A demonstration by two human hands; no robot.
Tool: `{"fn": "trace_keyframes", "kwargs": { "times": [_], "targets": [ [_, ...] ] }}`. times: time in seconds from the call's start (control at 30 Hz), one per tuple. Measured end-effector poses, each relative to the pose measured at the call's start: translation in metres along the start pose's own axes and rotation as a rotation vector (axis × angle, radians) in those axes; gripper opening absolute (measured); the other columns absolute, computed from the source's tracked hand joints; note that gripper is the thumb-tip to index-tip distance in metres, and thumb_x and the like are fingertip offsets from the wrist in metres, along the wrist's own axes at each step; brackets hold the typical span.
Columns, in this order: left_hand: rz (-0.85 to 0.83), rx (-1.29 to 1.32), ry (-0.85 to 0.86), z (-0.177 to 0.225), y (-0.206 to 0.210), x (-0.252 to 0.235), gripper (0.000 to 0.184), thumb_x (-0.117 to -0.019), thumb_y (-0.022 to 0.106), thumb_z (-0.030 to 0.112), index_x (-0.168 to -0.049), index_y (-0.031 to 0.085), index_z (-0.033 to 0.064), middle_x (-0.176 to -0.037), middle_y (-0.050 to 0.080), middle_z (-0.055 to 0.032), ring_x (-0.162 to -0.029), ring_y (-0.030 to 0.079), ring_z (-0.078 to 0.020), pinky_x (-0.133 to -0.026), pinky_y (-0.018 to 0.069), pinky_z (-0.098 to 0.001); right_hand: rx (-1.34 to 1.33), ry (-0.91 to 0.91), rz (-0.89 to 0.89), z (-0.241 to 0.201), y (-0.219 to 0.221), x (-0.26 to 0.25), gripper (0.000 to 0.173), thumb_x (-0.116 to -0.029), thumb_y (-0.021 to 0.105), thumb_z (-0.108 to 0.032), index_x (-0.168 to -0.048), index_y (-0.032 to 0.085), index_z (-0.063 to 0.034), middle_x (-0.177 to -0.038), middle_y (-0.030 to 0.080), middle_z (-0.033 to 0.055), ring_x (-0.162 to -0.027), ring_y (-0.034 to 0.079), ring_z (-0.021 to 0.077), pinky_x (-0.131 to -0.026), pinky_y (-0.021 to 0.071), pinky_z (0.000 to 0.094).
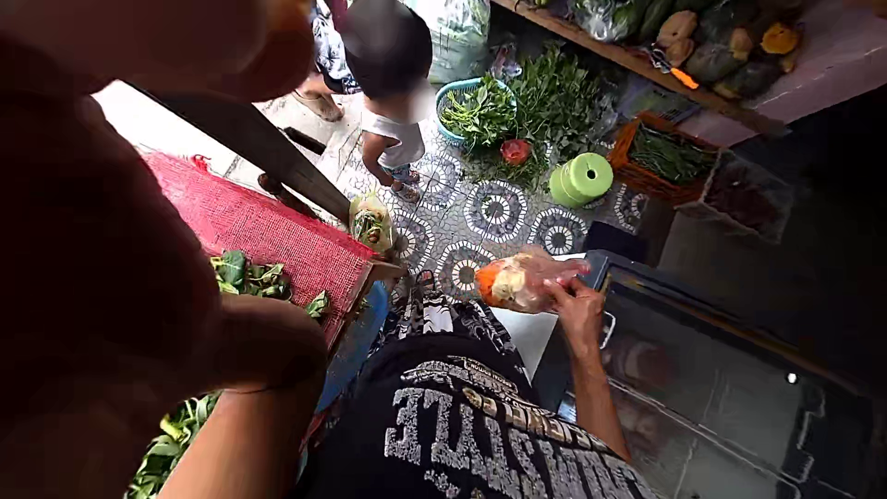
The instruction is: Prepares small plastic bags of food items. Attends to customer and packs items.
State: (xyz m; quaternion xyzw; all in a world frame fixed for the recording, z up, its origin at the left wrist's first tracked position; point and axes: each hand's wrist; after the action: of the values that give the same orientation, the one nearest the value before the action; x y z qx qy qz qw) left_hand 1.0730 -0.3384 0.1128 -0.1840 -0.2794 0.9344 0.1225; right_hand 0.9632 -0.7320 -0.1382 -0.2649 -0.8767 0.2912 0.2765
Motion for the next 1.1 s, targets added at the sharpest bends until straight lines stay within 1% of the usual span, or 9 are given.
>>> {"fn": "trace_keyframes", "kwargs": {
  "times": [0.1,0.17,0.27,0.33,0.43,0.53,0.67,0.87,1.1],
  "targets": [
    [-0.207,0.029,-0.309,-0.004,-0.027,0.009,0.017,-0.0963,0.051,-0.001,-0.104,0.061,-0.0123,-0.097,0.068,-0.0087,-0.086,0.063,-0.0035,-0.079,0.0521,-0.0221,0.054,-0.008,-0.037,-0.018,-0.008,-0.037,0.022,-0.0949,0.071,-0.016,-0.096,0.071,0.0052,-0.085,0.068,0.0132,-0.075,0.064,0.0181,-0.076,0.054,0.0419],
    [0.39,0.388,-0.182,-0.06,0.005,0.009,0.019,-0.0943,0.041,-0.01,-0.091,0.059,-0.0133,-0.08,0.066,-0.0081,-0.077,0.066,-0.0065,-0.079,0.0548,-0.0236,0.105,-0.02,-0.083,-0.032,-0.008,-0.065,0.022,-0.0951,0.07,-0.016,-0.098,0.071,0.0058,-0.089,0.07,0.0162,-0.08,0.066,0.0218,-0.081,0.0541,0.0452],
    [0.564,0.535,0.452,-0.178,0.024,-0.049,0.021,-0.1038,0.043,0.004,-0.116,0.059,-0.005,-0.113,0.068,-0.0068,-0.109,0.065,-0.0161,-0.098,0.0519,-0.034,0.187,-0.065,-0.176,-0.048,0.0,-0.109,0.022,-0.0946,0.07,-0.017,-0.1,0.072,0.0049,-0.093,0.071,0.0179,-0.086,0.067,0.0245,-0.085,0.0517,0.0476],
    [0.517,0.446,0.448,-0.179,0.034,-0.102,0.023,-0.1043,0.05,0.008,-0.121,0.062,-0.0018,-0.117,0.069,-0.0061,-0.112,0.065,-0.0189,-0.101,0.0524,-0.0395,0.254,-0.102,-0.257,-0.056,0.011,-0.139,0.024,-0.0943,0.071,-0.018,-0.101,0.073,0.0049,-0.096,0.072,0.0197,-0.09,0.069,0.0288,-0.088,0.0522,0.0508],
    [0.642,0.283,-0.077,-0.109,0.091,-0.163,0.02,-0.0976,0.054,0.007,-0.118,0.052,0.0037,-0.101,0.066,0.0005,-0.086,0.069,-0.0119,-0.084,0.0606,-0.0349,0.384,-0.175,-0.425,-0.074,0.032,-0.18,0.027,-0.0952,0.069,-0.018,-0.104,0.074,0.0065,-0.101,0.072,0.0252,-0.099,0.069,0.0386,-0.094,0.0493,0.0592],
    [0.538,0.192,-0.545,-0.152,0.149,-0.133,0.035,-0.104,0.054,0.015,-0.136,0.048,0.0025,-0.116,0.063,-0.0085,-0.09,0.069,-0.0129,-0.082,0.0607,-0.0334,0.51,-0.268,-0.602,-0.091,0.055,-0.207,0.028,-0.0961,0.068,-0.019,-0.107,0.075,0.0054,-0.106,0.072,0.0284,-0.107,0.068,0.0451,-0.099,0.048,0.0627],
    [0.514,0.392,-1.046,-0.226,0.245,-0.106,0.032,-0.1029,0.054,0.006,-0.13,0.052,-0.0105,-0.116,0.062,-0.0226,-0.086,0.068,-0.0221,-0.079,0.059,-0.0381,0.656,-0.34,-0.844,-0.127,0.095,-0.248,0.03,-0.1001,0.062,-0.021,-0.119,0.073,-0.0006,-0.118,0.071,0.0247,-0.116,0.066,0.0415,-0.104,0.0467,0.0578],
    [0.381,0.597,-1.44,-0.267,0.358,-0.043,0.031,-0.1043,0.052,0.002,-0.132,0.05,-0.0112,-0.109,0.062,-0.0267,-0.082,0.066,-0.0266,-0.076,0.0572,-0.0413,0.813,-0.564,-1.113,-0.168,0.156,-0.272,0.031,-0.1014,0.058,-0.022,-0.118,0.072,-0.0012,-0.117,0.071,0.0233,-0.116,0.065,0.04,-0.102,0.0464,0.0588],
    [0.385,0.69,-1.596,-0.312,0.386,-0.022,0.03,-0.106,0.05,0.004,-0.134,0.051,-0.0079,-0.11,0.061,-0.0238,-0.081,0.063,-0.0232,-0.076,0.0552,-0.0379,0.93,-0.807,-1.294,-0.192,0.214,-0.254,0.029,-0.1023,0.054,-0.016,-0.116,0.07,0.0035,-0.115,0.07,0.0265,-0.114,0.064,0.0437,-0.098,0.045,0.0629]
  ]
}}
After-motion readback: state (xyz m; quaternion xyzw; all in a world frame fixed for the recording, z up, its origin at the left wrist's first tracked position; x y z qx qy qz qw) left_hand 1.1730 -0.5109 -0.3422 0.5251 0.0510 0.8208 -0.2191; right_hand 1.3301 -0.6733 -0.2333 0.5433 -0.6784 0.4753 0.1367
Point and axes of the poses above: each hand's wrist, its own x-axis away from the middle knuckle, its own y-axis out of the palm, z = x × y
